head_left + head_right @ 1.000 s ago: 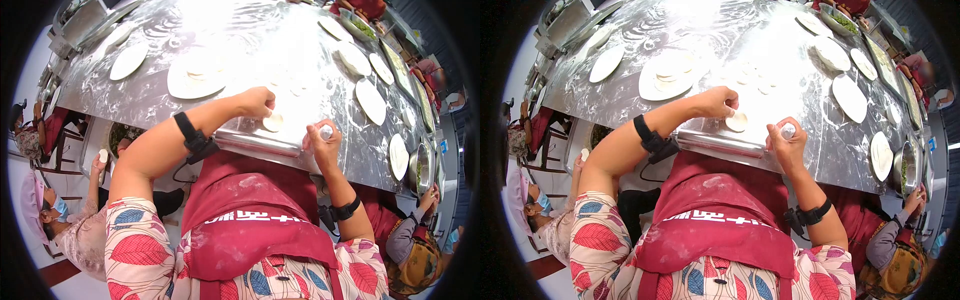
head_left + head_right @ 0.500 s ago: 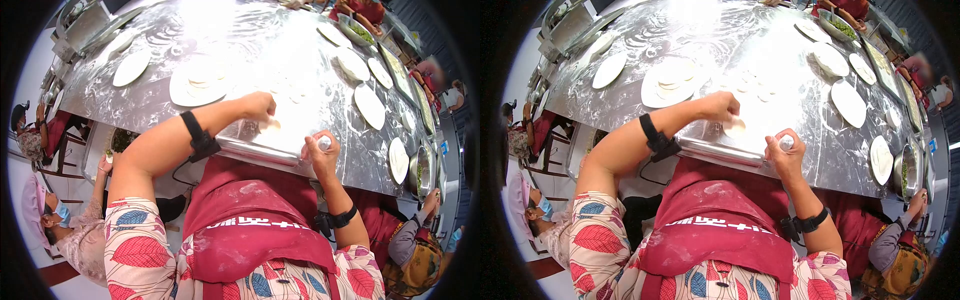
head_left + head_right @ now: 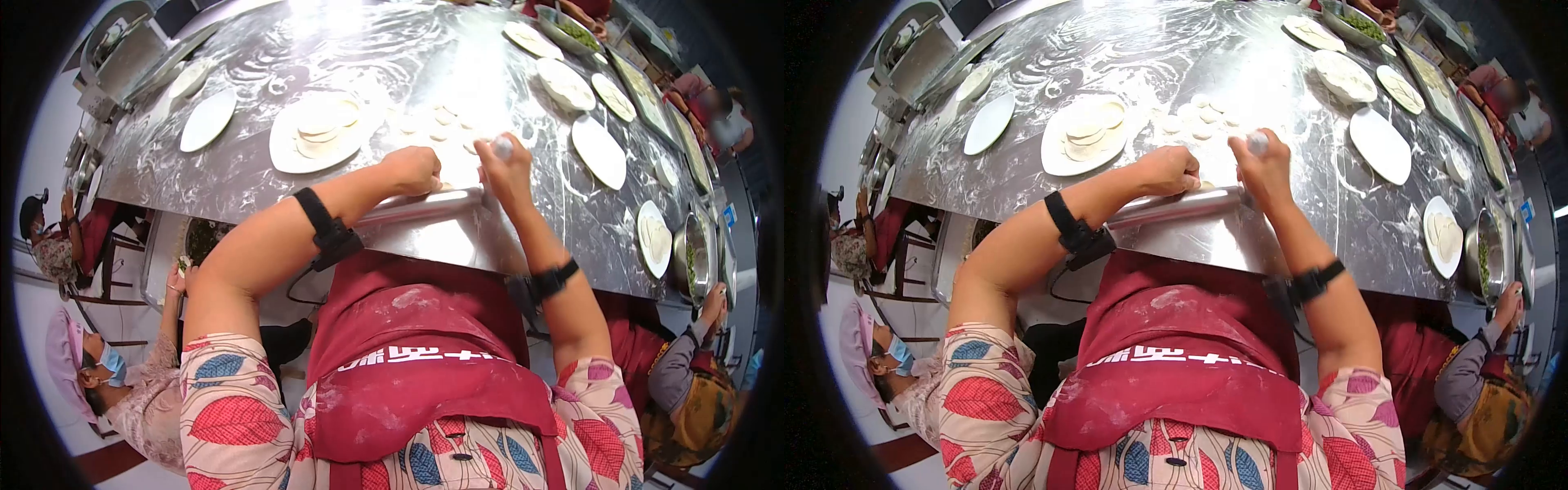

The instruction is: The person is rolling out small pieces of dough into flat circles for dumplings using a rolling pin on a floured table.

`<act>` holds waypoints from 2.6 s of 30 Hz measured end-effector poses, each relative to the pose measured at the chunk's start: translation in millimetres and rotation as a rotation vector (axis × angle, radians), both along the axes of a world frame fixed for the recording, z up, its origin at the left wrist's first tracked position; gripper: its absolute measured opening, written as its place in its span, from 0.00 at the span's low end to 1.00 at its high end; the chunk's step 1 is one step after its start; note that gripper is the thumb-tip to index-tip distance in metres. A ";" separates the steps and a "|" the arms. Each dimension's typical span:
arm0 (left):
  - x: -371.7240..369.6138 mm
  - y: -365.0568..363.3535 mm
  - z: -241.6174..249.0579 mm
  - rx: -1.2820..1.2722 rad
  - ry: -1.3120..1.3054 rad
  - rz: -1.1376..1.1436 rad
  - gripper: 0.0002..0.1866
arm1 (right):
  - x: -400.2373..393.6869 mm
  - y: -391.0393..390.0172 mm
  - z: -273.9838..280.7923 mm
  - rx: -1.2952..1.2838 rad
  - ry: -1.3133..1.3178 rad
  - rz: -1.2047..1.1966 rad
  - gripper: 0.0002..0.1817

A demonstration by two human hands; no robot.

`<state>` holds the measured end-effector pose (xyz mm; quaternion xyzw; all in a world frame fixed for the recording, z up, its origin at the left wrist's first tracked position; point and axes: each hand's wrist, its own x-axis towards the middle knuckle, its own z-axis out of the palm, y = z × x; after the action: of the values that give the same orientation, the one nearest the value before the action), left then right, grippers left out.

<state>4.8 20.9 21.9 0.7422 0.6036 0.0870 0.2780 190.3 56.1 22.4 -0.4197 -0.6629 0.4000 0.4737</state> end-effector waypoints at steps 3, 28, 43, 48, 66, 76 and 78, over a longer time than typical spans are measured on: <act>7.1 5.9 -1.3 0.002 -0.057 0.031 0.09 | -6.8 8.2 -0.8 -0.057 0.033 0.027 0.12; 12.0 -5.8 3.1 -0.030 -0.035 0.057 0.12 | -2.9 -3.3 -3.2 0.017 0.049 -0.032 0.11; 17.8 2.3 -6.5 -0.046 -0.113 -0.030 0.15 | -1.5 -2.0 -4.1 -0.012 0.047 -0.017 0.12; 8.9 -2.5 -6.8 -0.045 -0.091 -0.033 0.11 | 37.6 -53.3 -11.4 -0.069 0.063 0.016 0.11; 2.7 -6.6 -5.0 -0.149 -0.182 -0.018 0.10 | 33.3 -59.6 -9.5 -0.086 0.095 -0.019 0.13; 14.0 -0.5 -1.4 -0.112 -0.059 -0.019 0.10 | 34.0 -53.9 -7.4 -0.084 0.055 -0.014 0.12; 6.3 -5.2 -3.9 -0.144 -0.176 0.038 0.09 | 41.1 -68.7 -12.5 -0.097 0.189 0.051 0.12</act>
<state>11.1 15.7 17.9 0.6984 0.5954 0.1136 0.3807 231.3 -12.5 9.9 -0.3854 -0.6056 0.4814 0.5029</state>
